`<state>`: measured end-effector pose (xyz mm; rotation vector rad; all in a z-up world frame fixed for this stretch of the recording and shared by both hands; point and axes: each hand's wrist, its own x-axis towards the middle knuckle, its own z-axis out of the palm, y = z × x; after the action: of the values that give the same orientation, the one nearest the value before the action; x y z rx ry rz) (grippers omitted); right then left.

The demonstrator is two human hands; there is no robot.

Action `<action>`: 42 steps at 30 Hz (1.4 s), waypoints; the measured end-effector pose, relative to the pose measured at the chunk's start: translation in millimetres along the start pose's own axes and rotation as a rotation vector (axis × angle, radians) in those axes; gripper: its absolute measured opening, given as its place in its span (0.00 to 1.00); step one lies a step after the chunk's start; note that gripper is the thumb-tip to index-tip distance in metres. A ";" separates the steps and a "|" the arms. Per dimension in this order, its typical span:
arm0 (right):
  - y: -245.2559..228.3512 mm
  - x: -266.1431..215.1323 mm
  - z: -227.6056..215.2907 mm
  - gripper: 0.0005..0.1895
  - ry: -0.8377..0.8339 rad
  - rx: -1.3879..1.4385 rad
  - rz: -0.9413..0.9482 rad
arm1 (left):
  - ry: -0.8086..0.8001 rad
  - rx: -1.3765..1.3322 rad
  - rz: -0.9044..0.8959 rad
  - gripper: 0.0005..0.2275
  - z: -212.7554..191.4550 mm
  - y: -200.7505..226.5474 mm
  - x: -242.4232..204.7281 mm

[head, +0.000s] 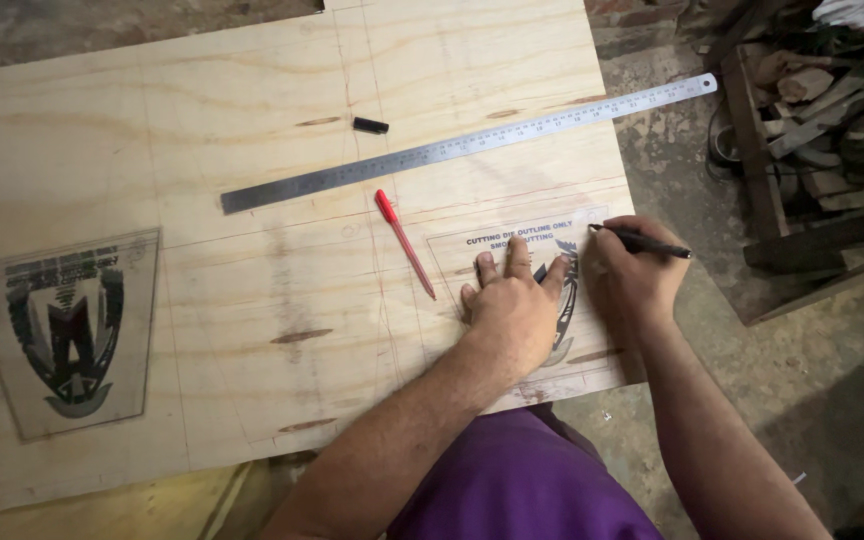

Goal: The person places a plastic template onto a sheet of plywood and traces its outline with a red pen using a metal ruler for alignment. They then measure distances across the wood with the ruler and draw straight marking lines.

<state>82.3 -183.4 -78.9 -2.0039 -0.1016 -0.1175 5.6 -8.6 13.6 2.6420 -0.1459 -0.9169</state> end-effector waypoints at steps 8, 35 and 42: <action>-5.0 -2.0 -2.8 0.07 0.126 0.207 0.159 | 0.006 0.015 0.006 0.32 3.4 -2.1 1.5; -52.1 -28.8 69.5 0.05 -0.317 0.688 0.347 | 1.159 -0.334 -0.138 0.08 -22.0 -208.3 35.6; -80.7 -8.5 103.2 0.12 -0.300 0.669 0.316 | 1.126 -0.118 -0.093 0.08 -63.5 -237.5 78.5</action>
<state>67.7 -56.0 -50.9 -1.3331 -0.0094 0.3765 103.2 215.8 -68.3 2.6396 0.2954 0.5940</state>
